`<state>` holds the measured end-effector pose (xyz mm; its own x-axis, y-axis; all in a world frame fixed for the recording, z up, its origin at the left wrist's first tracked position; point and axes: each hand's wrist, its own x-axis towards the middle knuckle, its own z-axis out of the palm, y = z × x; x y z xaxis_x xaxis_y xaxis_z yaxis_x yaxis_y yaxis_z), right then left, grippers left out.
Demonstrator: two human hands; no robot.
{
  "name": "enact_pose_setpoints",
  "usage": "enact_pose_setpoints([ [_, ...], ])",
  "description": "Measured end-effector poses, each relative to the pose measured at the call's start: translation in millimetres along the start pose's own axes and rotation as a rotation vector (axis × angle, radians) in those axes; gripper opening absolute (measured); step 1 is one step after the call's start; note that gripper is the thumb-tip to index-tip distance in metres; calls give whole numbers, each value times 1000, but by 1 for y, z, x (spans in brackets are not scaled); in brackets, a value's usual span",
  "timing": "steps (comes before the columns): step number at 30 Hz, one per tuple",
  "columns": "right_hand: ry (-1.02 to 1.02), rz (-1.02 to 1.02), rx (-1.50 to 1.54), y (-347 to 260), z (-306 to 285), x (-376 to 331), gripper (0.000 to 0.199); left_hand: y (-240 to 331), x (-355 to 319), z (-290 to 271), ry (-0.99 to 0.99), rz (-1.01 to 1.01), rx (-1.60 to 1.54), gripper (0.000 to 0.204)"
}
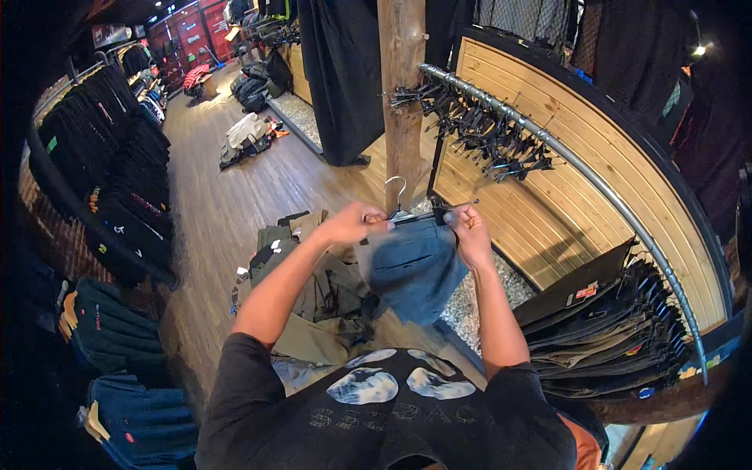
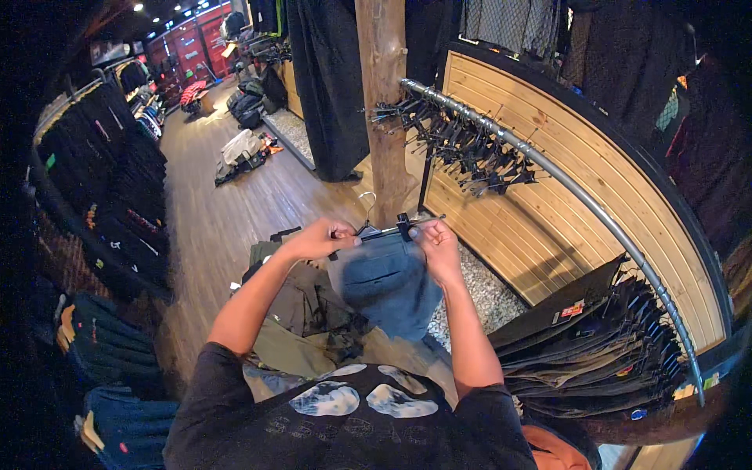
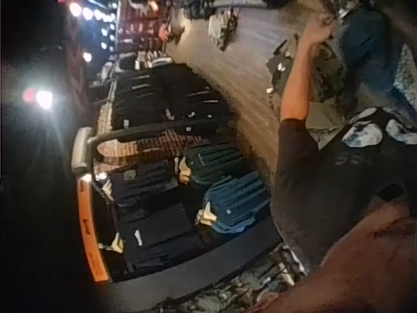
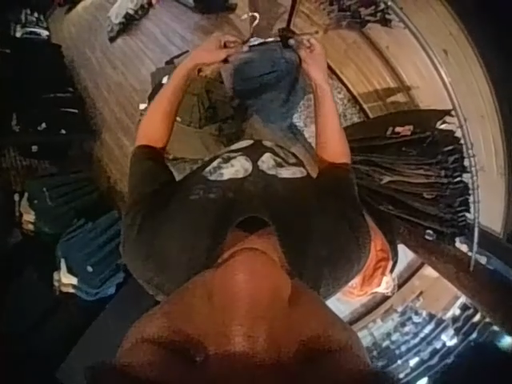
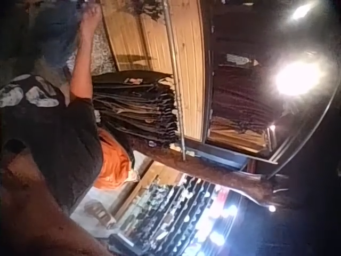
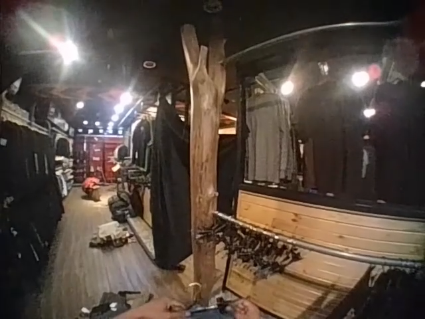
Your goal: Hanging pants on hangers, brushing them with a clothes brush, and placing them on a retail display rack.
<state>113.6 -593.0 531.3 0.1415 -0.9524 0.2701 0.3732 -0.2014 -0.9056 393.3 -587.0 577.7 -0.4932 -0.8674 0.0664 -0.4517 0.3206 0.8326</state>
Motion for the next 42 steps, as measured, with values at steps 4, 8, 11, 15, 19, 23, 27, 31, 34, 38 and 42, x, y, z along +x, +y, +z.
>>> enact_pose_setpoints([
  [4, 25, 28, -17, -7, -2, -6, 23, 13, 3, -9, -6, 20, -6, 23],
  [8, -42, -37, -267, -18, 4, -22, 27, 23, 4, -6, 31, 27, 49, 25],
  [11, 26, 37, -354, -29, 17, -30, 25, 37, -4, 1, 153, 159, 175, 24],
  [15, 103, 118, -232, -37, 27, -28, 26, 40, -9, 5, 382, 495, 331, 22],
  [19, 36, 14, -308, -44, 36, -31, 28, 40, -7, -28, 74, 310, 76, 20],
  [23, 51, -12, -294, -50, 56, -27, 28, 51, -7, -47, -80, 107, -27, 24],
  [27, 74, -52, -260, -47, 71, -32, 28, 55, -3, -60, -238, 168, 120, 35],
  [31, 120, 17, -230, -47, 67, -46, 28, 64, -11, -48, -203, 269, 306, 49],
  [34, 118, 105, -354, -48, 50, -66, 30, 77, -21, -35, -236, 250, 182, 45],
  [38, 36, 7, -385, -59, 56, -94, 31, 59, -17, -25, -392, 194, 149, 33],
  [42, 125, 6, -377, -84, 62, -132, 31, 90, -20, -7, -410, 208, 121, 27],
])
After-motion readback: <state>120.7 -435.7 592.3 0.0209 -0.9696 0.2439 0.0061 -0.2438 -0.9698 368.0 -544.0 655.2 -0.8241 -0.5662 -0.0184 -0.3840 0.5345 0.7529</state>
